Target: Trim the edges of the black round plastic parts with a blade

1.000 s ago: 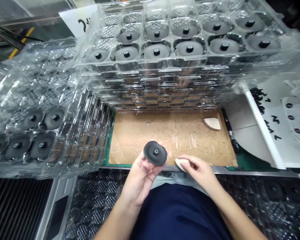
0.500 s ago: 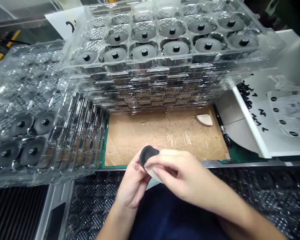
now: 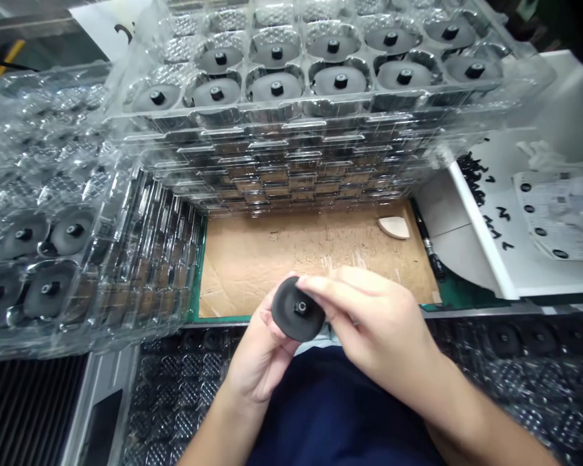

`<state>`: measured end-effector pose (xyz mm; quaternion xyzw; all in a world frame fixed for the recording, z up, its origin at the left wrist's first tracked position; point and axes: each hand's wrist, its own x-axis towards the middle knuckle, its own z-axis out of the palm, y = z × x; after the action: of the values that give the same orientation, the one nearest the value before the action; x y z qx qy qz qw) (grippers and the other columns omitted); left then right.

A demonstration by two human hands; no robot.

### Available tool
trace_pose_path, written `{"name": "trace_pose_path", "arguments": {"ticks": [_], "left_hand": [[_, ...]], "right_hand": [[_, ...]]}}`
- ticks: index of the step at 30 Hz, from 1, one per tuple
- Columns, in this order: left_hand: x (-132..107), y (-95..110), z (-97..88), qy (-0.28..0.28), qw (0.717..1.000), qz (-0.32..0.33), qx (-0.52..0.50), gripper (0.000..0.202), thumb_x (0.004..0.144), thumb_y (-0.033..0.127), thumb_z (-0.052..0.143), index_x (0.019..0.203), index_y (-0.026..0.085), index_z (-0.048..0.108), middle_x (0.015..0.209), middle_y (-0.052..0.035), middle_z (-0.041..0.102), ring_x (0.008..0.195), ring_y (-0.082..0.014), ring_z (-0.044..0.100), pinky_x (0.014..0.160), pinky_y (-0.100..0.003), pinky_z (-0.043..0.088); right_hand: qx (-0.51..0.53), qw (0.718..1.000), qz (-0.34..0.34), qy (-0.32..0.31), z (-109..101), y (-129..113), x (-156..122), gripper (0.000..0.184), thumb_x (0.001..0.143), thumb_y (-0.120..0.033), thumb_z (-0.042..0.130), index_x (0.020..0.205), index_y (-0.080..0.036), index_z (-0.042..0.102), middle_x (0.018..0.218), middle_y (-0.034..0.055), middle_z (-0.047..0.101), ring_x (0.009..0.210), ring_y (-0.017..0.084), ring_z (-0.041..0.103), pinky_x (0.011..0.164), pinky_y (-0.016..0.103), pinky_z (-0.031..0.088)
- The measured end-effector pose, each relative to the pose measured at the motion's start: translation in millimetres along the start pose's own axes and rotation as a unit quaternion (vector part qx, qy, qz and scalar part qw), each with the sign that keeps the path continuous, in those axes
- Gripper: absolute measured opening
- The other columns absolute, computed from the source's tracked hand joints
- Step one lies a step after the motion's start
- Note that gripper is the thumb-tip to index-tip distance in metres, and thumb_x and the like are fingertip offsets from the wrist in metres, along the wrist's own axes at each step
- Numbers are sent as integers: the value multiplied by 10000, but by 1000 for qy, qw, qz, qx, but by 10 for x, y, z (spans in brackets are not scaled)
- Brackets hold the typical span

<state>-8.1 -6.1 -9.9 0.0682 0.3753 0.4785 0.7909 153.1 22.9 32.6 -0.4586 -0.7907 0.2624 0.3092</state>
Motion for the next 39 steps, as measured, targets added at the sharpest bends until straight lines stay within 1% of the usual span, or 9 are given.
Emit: {"name": "trace_pose_path", "arguments": {"ticks": [2, 4, 10, 14, 20, 25, 30, 35, 39], "left_hand": [[-17, -23, -5, -8, 1000, -7, 0, 395, 715, 192, 730, 1102, 206, 653, 1081, -20, 699, 1002, -156, 633, 877, -203, 498], [-46, -30, -3, -18, 999, -30, 4, 424, 697, 223, 748, 1107, 186, 645, 1103, -44, 689, 995, -186, 639, 875, -237, 505], [-74, 3, 5, -20, 997, -65, -43, 505, 574, 395, 808, 1032, 235, 670, 1113, -46, 689, 938, -233, 679, 818, -301, 544], [-16, 12, -13, -16, 996, -79, -50, 524, 589, 396, 798, 1064, 233, 647, 1121, -45, 684, 964, -224, 672, 824, -288, 545], [43, -18, -28, 6, 997, -61, -39, 690, 603, 444, 767, 1213, 204, 552, 1224, -100, 623, 1083, -262, 613, 913, -329, 506], [35, -66, -20, 13, 999, -36, -25, 624, 622, 443, 753, 1159, 169, 593, 1213, -119, 626, 1061, -264, 623, 913, -328, 506], [-1, -101, 31, 9, 1000, -18, -5, 625, 614, 417, 771, 1172, 195, 598, 1176, -92, 641, 1005, -232, 639, 891, -309, 512], [-46, -160, 88, 16, 998, 9, 57, 464, 630, 395, 769, 1037, 193, 676, 928, -28, 695, 879, -174, 644, 753, -215, 521], [-88, -175, 90, 32, 997, 24, 72, 347, 562, 375, 817, 831, 187, 704, 794, 11, 676, 765, -134, 626, 675, -186, 510]], "right_hand": [[39, 992, -118, -8, 34, 78, 93, 272, 908, -112, 436, 984, -206, 680, 842, 36, 689, 701, 161, 548, 685, 321, 407], [113, 983, -145, -21, 73, 191, 156, 252, 908, -128, 464, 980, -243, 676, 861, -1, 699, 751, 148, 563, 755, 324, 411], [103, 974, 203, 1, 407, 717, -111, 264, 885, -246, 504, 1124, -217, 611, 939, 37, 672, 760, 155, 617, 676, 289, 511], [46, 970, 240, 9, 700, 967, -473, 267, 855, -237, 493, 1075, -191, 637, 1017, 93, 607, 852, 202, 617, 739, 361, 529], [2, 970, 244, 10, 849, 902, -749, 330, 814, -328, 572, 1107, -192, 641, 1210, 143, 517, 946, 259, 602, 807, 458, 510], [15, 970, 243, 22, 769, 960, -608, 301, 864, -294, 481, 1050, -158, 673, 953, 124, 626, 812, 233, 633, 726, 401, 523], [71, 975, 197, 73, 312, 631, -224, 239, 901, -287, 490, 1090, -217, 620, 1076, 54, 667, 963, 187, 614, 798, 312, 486], [110, 987, -120, -1, 71, 93, 34, 323, 883, -89, 429, 1042, -250, 660, 867, -12, 694, 736, 137, 555, 728, 316, 369], [-24, 994, -111, 9, 94, -17, 76, 307, 883, -103, 409, 932, -187, 700, 710, 26, 639, 645, 160, 451, 648, 338, 281]]}}
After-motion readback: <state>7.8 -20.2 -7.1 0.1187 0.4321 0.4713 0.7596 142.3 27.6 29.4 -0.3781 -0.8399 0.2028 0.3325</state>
